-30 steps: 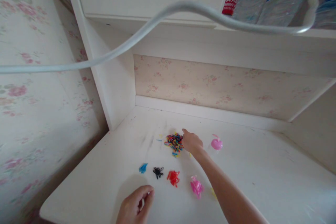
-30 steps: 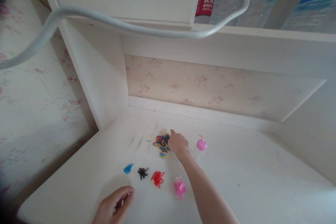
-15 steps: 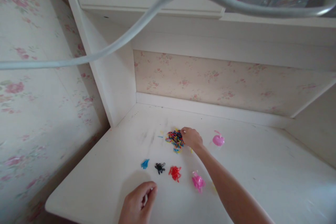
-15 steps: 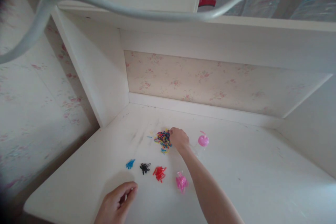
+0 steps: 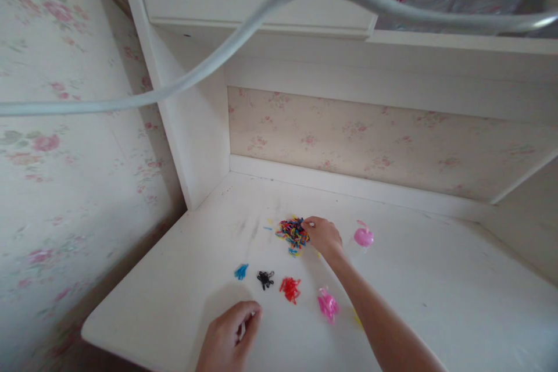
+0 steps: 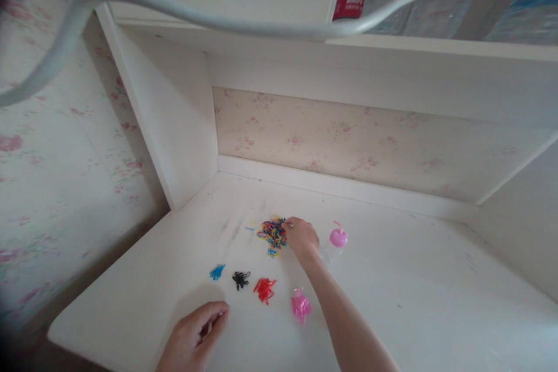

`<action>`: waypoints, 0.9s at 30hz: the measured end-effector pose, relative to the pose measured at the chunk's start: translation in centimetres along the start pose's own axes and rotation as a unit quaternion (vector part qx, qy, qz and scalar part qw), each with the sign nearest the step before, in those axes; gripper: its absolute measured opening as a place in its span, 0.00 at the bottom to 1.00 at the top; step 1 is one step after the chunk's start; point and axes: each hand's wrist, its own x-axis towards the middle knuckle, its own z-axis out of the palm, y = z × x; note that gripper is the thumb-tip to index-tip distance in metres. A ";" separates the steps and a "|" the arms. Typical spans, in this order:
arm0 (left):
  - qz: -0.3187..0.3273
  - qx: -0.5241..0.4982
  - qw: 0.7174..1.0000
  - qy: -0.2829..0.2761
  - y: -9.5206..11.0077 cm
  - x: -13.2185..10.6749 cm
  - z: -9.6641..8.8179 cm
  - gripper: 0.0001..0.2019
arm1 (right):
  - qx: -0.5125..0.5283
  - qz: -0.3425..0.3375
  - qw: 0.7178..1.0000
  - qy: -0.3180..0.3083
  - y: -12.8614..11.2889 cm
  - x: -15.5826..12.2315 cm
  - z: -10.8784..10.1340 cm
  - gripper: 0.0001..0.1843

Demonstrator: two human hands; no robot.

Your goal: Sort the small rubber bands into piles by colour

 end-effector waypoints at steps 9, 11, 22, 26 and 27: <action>0.032 0.034 0.999 -0.018 -0.2 0.1 -0.1 0.15 | 0.004 0.014 1.000 0.008 0.2 -0.4 0.3 0.20; 0.032 0.039 0.998 -0.020 -0.1 0.1 -0.1 0.14 | 0.002 0.013 1.000 0.007 0.2 -0.5 0.2 0.20; 0.042 0.050 0.997 -0.042 -0.2 0.0 -0.1 0.14 | -0.008 -0.023 0.999 0.033 0.6 -0.9 0.2 0.18; 0.040 0.050 0.996 -0.058 -0.4 0.0 0.0 0.13 | -0.005 -0.039 0.996 0.077 0.7 -1.7 -0.1 0.19; 0.037 0.048 0.996 -0.062 -0.4 0.0 0.0 0.13 | -0.002 -0.045 0.995 0.090 0.6 -2.0 -0.3 0.19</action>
